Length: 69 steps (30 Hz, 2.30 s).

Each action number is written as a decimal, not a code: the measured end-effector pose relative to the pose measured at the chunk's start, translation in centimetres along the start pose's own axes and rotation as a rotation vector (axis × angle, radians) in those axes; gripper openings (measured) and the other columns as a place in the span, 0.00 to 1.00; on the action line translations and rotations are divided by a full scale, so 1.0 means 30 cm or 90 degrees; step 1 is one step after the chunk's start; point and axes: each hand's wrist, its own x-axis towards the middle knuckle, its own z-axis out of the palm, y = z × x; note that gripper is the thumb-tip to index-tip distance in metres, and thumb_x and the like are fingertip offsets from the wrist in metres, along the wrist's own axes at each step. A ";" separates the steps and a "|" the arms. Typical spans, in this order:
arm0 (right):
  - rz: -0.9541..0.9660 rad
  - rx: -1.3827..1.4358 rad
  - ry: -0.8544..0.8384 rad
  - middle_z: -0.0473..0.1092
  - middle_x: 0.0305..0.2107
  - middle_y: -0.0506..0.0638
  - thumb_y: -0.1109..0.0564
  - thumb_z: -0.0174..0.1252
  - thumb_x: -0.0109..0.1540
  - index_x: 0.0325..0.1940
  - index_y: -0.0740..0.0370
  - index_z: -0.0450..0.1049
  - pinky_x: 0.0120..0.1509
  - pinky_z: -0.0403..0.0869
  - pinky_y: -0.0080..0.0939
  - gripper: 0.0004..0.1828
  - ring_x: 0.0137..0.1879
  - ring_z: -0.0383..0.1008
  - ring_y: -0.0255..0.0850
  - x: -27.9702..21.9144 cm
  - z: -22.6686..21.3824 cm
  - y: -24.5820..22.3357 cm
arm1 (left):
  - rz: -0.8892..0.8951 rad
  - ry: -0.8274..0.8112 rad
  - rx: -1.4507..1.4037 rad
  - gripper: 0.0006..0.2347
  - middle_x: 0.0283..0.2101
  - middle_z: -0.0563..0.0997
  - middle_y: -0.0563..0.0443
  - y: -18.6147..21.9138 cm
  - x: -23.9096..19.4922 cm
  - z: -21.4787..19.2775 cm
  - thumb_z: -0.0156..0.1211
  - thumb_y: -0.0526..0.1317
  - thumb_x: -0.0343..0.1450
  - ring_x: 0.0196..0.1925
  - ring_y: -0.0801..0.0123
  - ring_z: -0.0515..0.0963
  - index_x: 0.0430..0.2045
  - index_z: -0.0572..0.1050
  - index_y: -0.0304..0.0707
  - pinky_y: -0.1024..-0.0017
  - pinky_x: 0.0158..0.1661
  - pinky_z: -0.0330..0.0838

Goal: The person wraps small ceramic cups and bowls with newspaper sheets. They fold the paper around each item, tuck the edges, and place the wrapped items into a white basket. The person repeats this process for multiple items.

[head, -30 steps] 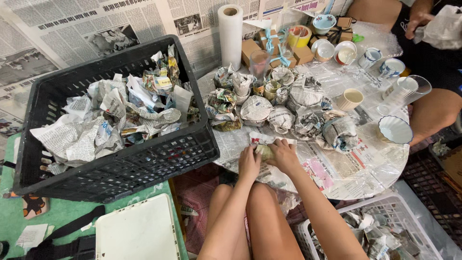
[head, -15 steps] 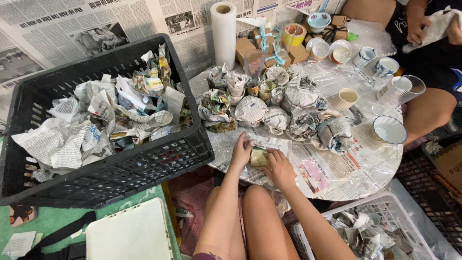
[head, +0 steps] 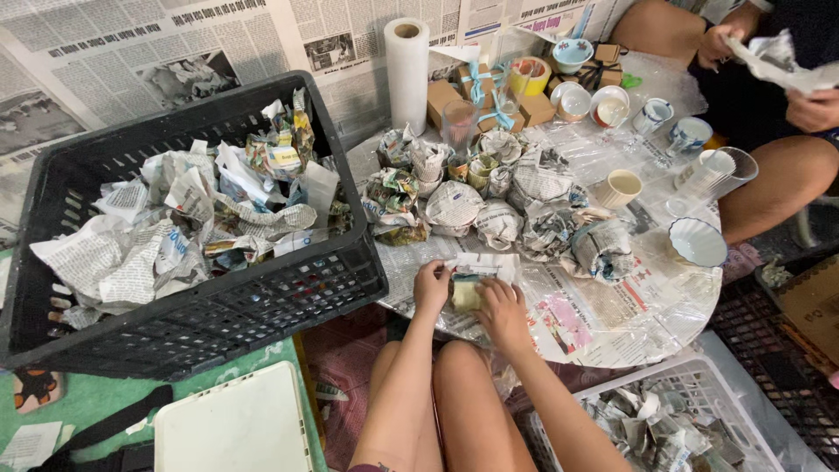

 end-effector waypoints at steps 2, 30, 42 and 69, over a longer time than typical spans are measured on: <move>0.027 0.033 -0.031 0.69 0.57 0.55 0.53 0.72 0.48 0.57 0.56 0.70 0.67 0.61 0.65 0.34 0.67 0.65 0.53 0.039 0.009 0.023 | -0.027 0.009 0.002 0.08 0.38 0.84 0.38 0.008 -0.019 -0.020 0.67 0.38 0.68 0.42 0.49 0.83 0.34 0.82 0.30 0.60 0.45 0.75; -0.044 0.041 -0.053 0.68 0.58 0.57 0.50 0.69 0.52 0.63 0.58 0.70 0.67 0.60 0.62 0.36 0.64 0.64 0.57 0.147 -0.019 0.091 | -0.020 0.015 -0.069 0.16 0.43 0.81 0.40 0.237 -0.146 -0.059 0.64 0.42 0.71 0.42 0.57 0.82 0.49 0.72 0.35 0.63 0.45 0.75; -0.014 0.063 -0.153 0.73 0.48 0.54 0.49 0.76 0.46 0.57 0.57 0.73 0.66 0.64 0.57 0.37 0.59 0.69 0.55 0.191 -0.034 0.139 | -0.071 0.025 -0.076 0.12 0.43 0.76 0.42 0.169 -0.136 0.015 0.63 0.45 0.73 0.41 0.58 0.80 0.41 0.76 0.33 0.64 0.46 0.75; 0.583 0.711 0.194 0.72 0.54 0.60 0.60 0.64 0.61 0.66 0.71 0.64 0.56 0.75 0.37 0.31 0.57 0.75 0.41 -0.145 0.157 0.242 | 0.146 -0.029 0.027 0.12 0.52 0.75 0.40 0.272 -0.130 -0.016 0.59 0.39 0.74 0.53 0.45 0.76 0.52 0.75 0.40 0.55 0.52 0.70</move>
